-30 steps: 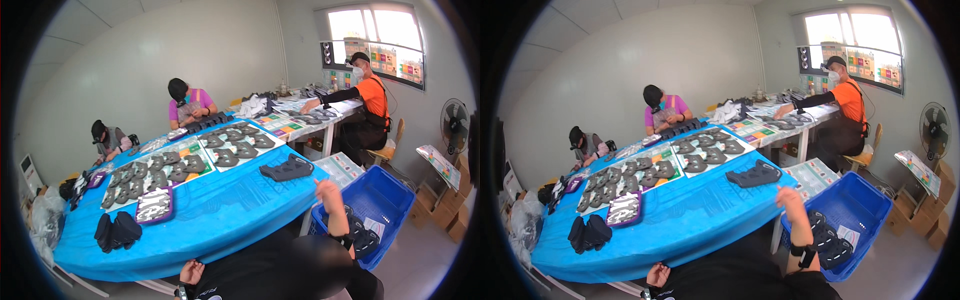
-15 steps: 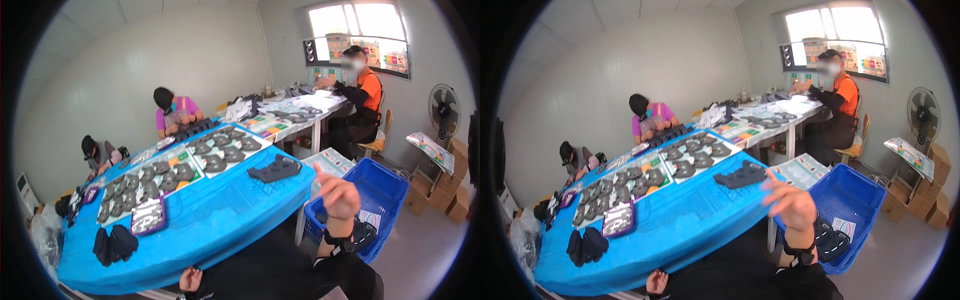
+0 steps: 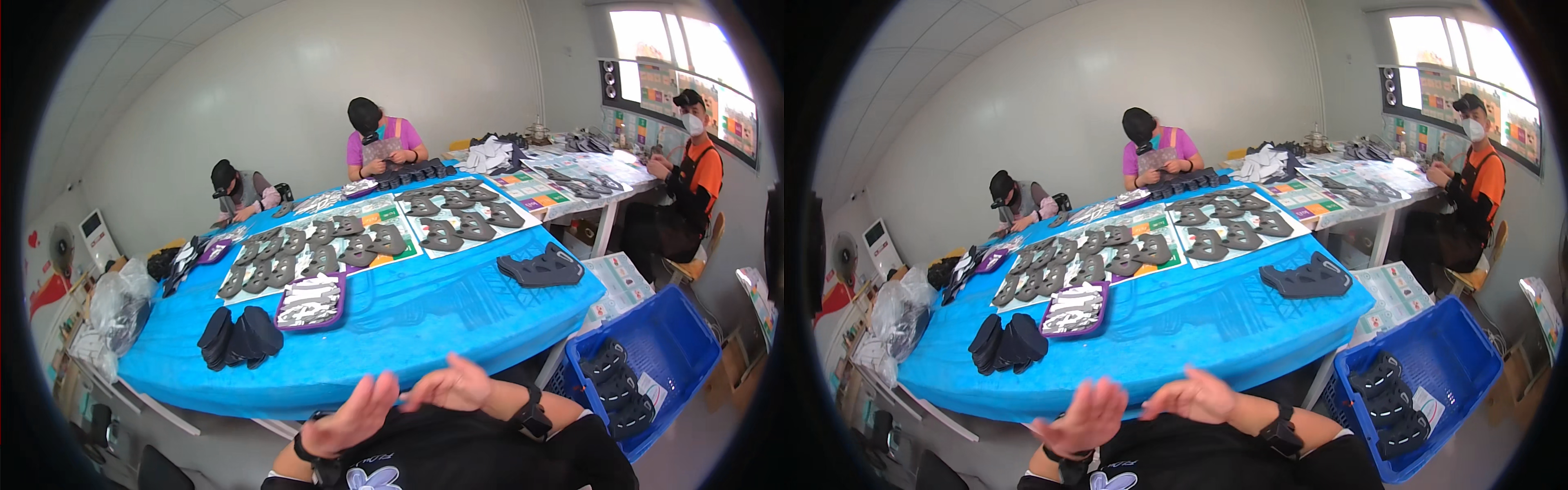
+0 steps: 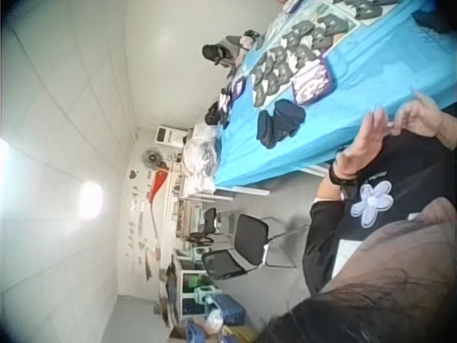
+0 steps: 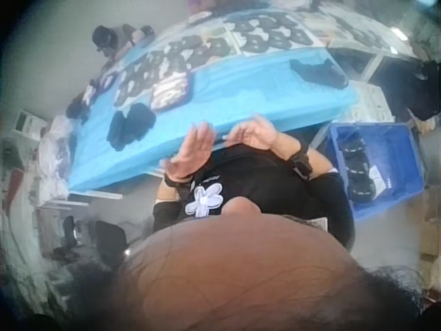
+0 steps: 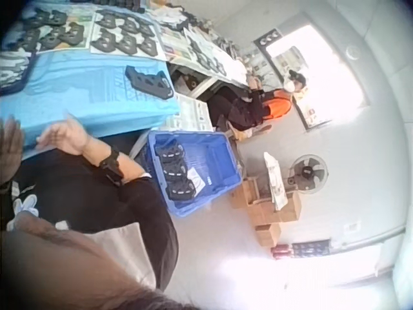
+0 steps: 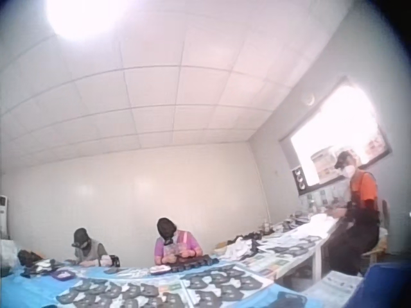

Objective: Organizing and sorting various shoe upper components on a manufacturing table while communicating with colleagues.

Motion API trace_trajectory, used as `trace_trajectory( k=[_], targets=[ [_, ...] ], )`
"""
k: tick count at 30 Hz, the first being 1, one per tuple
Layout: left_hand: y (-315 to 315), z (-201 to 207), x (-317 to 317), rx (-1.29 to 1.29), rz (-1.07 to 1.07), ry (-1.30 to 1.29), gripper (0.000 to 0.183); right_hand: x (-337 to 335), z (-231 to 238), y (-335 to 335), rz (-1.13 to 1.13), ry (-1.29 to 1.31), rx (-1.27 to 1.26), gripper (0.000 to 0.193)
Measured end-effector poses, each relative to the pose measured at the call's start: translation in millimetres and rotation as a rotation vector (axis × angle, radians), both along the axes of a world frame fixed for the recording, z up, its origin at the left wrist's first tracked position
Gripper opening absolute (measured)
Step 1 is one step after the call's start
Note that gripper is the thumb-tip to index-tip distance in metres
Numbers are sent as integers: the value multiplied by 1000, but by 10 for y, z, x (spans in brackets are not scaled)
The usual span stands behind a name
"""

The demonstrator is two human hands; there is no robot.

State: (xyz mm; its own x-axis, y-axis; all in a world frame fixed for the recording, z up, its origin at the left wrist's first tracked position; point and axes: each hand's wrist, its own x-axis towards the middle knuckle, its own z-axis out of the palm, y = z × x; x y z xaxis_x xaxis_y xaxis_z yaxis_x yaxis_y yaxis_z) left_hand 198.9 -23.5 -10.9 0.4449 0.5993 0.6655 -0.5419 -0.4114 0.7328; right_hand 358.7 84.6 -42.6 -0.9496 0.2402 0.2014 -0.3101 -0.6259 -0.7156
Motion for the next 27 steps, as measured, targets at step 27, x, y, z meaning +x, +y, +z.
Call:
trace_trajectory(
  k=[27],
  targets=[
    [398,-487,-266,-281,538,-76,52,1916,290,199,-880,806,386,47]
  ],
)
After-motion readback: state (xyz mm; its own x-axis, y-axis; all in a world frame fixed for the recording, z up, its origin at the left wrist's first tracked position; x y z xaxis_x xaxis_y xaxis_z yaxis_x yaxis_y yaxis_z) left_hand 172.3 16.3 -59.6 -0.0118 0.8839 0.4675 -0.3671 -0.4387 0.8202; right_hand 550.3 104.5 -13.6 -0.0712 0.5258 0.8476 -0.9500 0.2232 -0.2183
